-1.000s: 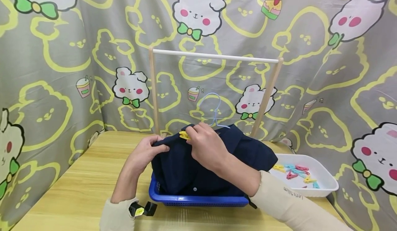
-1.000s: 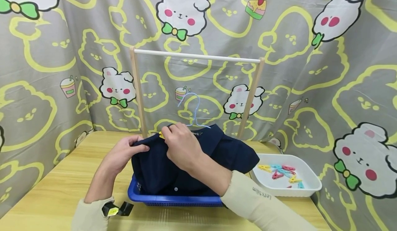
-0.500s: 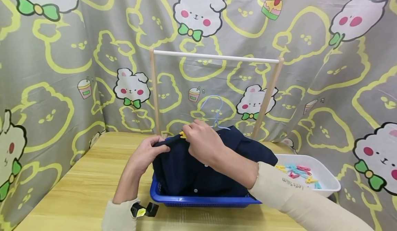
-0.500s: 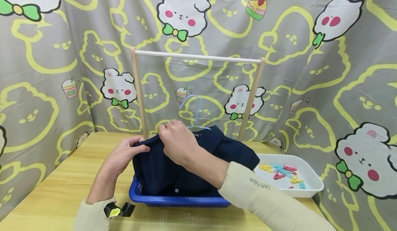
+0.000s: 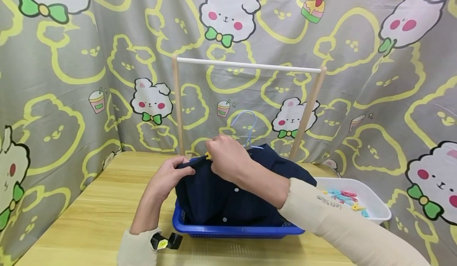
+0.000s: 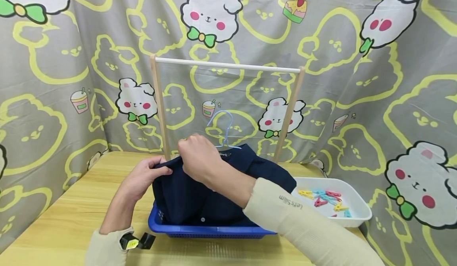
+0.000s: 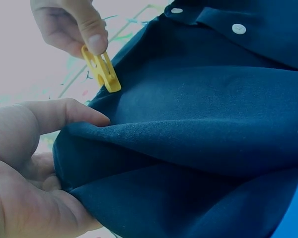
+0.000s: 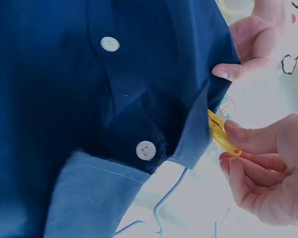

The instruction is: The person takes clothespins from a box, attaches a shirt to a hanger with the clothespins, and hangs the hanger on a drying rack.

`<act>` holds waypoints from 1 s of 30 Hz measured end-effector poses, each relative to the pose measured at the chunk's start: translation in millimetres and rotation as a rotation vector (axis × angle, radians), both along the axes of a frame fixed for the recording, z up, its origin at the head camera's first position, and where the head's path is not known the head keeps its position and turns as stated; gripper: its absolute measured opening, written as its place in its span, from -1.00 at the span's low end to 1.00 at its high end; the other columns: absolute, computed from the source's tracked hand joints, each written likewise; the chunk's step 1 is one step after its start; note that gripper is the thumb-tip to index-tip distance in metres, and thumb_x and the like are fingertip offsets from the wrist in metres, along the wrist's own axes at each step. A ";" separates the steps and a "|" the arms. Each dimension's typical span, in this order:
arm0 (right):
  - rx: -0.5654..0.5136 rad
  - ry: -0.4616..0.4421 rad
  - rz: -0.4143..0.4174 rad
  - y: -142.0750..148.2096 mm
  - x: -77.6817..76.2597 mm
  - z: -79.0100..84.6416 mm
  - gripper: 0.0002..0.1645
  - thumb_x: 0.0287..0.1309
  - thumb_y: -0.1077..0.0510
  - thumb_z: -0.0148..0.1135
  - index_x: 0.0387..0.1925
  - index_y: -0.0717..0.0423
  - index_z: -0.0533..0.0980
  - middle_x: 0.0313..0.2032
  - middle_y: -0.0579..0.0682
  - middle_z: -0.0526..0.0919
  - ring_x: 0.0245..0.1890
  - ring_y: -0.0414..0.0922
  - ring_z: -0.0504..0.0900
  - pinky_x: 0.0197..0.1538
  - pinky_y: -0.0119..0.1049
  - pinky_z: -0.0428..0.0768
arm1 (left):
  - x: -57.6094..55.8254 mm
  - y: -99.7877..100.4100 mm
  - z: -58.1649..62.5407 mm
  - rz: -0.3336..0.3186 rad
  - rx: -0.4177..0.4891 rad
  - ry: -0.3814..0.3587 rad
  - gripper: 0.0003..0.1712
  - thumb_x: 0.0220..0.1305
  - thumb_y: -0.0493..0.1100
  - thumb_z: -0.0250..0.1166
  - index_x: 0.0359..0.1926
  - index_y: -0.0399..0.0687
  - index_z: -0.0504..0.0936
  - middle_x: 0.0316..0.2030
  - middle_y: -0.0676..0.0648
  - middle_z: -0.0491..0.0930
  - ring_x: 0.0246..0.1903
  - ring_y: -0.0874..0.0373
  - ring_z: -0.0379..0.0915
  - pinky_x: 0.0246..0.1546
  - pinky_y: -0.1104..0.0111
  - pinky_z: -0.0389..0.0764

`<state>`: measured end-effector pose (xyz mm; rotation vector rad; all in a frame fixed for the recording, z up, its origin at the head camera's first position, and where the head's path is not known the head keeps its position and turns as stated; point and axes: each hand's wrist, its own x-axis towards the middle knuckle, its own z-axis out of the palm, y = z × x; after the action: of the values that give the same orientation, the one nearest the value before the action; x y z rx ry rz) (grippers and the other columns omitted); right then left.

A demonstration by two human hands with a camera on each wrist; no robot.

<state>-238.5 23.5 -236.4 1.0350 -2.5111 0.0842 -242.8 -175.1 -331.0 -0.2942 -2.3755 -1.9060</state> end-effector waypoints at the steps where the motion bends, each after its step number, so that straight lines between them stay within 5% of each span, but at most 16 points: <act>1: 0.000 -0.012 -0.009 -1.1 -0.2 1.1 -0.79 0.00 0.44 0.28 -0.49 0.09 0.52 -0.55 -0.04 0.51 -0.39 -0.02 0.58 -0.34 -0.26 0.52 | 0.1 0.3 -0.1 -0.003 -0.001 0.000 -0.76 0.23 -0.27 0.34 -0.43 -0.20 0.42 -0.55 0.01 0.20 -0.46 0.06 0.25 -0.39 0.27 0.28; 10: -0.006 -0.053 -0.001 -6.0 -3.0 5.7 -0.73 -0.05 0.43 0.30 -0.58 0.04 0.45 -0.65 -0.10 0.39 -0.59 -0.12 0.43 -0.50 -0.34 0.36 | 0.9 1.1 1.2 0.002 -0.006 -0.008 -0.73 0.22 -0.27 0.35 -0.46 -0.20 0.39 -0.57 0.02 0.18 -0.53 0.09 0.19 -0.44 0.29 0.26; 15: -0.025 -0.125 0.015 -5.0 -8.8 8.1 -0.75 0.07 0.39 0.32 -0.55 0.06 0.48 -0.60 -0.09 0.42 -0.52 -0.13 0.46 -0.40 -0.33 0.41 | 0.2 0.1 0.4 0.003 -0.006 -0.007 -0.73 0.23 -0.27 0.35 -0.46 -0.21 0.40 -0.58 0.02 0.18 -0.53 0.09 0.20 -0.44 0.31 0.26; 18: -0.057 -0.183 0.025 -1.7 -14.1 8.2 -0.93 0.16 0.32 0.36 -0.35 0.12 0.64 -0.38 -0.04 0.66 -0.28 -0.06 0.62 -0.15 -0.28 0.57 | 0.3 -0.3 1.0 0.001 -0.009 -0.004 -0.73 0.22 -0.27 0.36 -0.45 -0.21 0.40 -0.57 0.01 0.17 -0.52 0.08 0.21 -0.42 0.30 0.27; 22: -0.113 -0.225 0.030 2.4 -20.3 7.0 -0.68 0.17 0.25 0.43 -0.01 0.13 0.70 -0.04 0.03 0.76 -0.01 0.03 0.66 0.07 -0.18 0.62 | 0.0 0.4 1.7 -0.006 -0.015 -0.001 -0.73 0.22 -0.28 0.36 -0.46 -0.20 0.40 -0.57 0.01 0.17 -0.50 0.07 0.22 -0.41 0.29 0.28; 30: -0.204 -0.225 0.057 1.6 -25.5 4.0 -0.63 0.15 0.23 0.45 0.03 0.11 0.70 -0.20 0.00 0.77 -0.24 -0.08 0.72 -0.12 -0.23 0.66 | 0.1 0.5 2.2 0.006 -0.015 0.003 -0.73 0.21 -0.29 0.36 -0.47 -0.21 0.40 -0.57 0.02 0.18 -0.49 0.07 0.22 -0.40 0.30 0.28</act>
<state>-264.0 25.1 -232.4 1.0632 -2.6026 0.4880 -242.8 -174.6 -328.8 -0.2898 -2.3874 -1.8842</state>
